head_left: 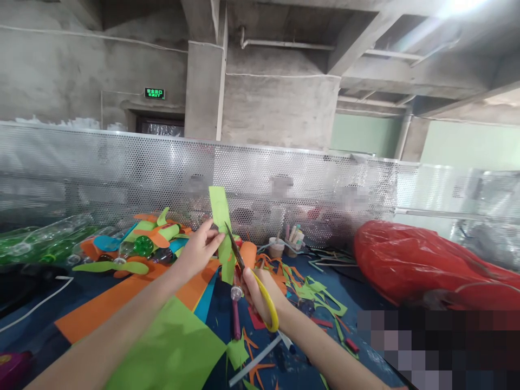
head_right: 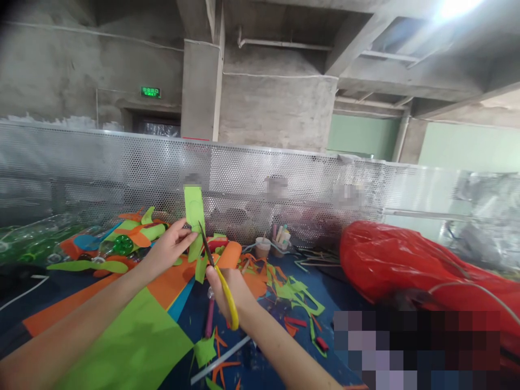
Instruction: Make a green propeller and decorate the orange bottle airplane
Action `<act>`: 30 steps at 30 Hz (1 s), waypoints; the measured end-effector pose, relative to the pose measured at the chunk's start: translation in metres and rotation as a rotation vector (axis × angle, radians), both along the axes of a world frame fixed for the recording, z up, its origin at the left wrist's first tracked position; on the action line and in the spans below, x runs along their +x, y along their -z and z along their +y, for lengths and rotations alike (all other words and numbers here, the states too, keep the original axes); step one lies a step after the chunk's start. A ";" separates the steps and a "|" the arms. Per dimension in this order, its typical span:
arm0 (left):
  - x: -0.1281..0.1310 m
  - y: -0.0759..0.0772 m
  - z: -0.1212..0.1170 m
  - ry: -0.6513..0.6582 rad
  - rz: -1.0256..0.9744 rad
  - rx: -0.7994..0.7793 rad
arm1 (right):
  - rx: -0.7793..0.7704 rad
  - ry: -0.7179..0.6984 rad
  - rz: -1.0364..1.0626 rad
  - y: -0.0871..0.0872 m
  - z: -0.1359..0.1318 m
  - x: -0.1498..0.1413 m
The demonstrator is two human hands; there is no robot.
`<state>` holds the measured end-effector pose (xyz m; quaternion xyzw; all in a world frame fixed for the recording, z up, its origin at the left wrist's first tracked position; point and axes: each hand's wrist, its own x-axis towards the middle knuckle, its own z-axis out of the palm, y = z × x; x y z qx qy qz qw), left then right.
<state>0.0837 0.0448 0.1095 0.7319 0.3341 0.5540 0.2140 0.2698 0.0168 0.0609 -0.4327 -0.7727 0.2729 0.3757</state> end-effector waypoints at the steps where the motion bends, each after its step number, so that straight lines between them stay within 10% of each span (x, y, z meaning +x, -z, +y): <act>1: 0.000 0.000 0.000 0.002 -0.003 -0.001 | -0.008 0.000 -0.002 0.000 0.000 0.000; 30: 0.022 0.009 -0.007 0.181 -0.293 -0.143 | 0.046 -0.196 0.132 0.000 0.003 -0.003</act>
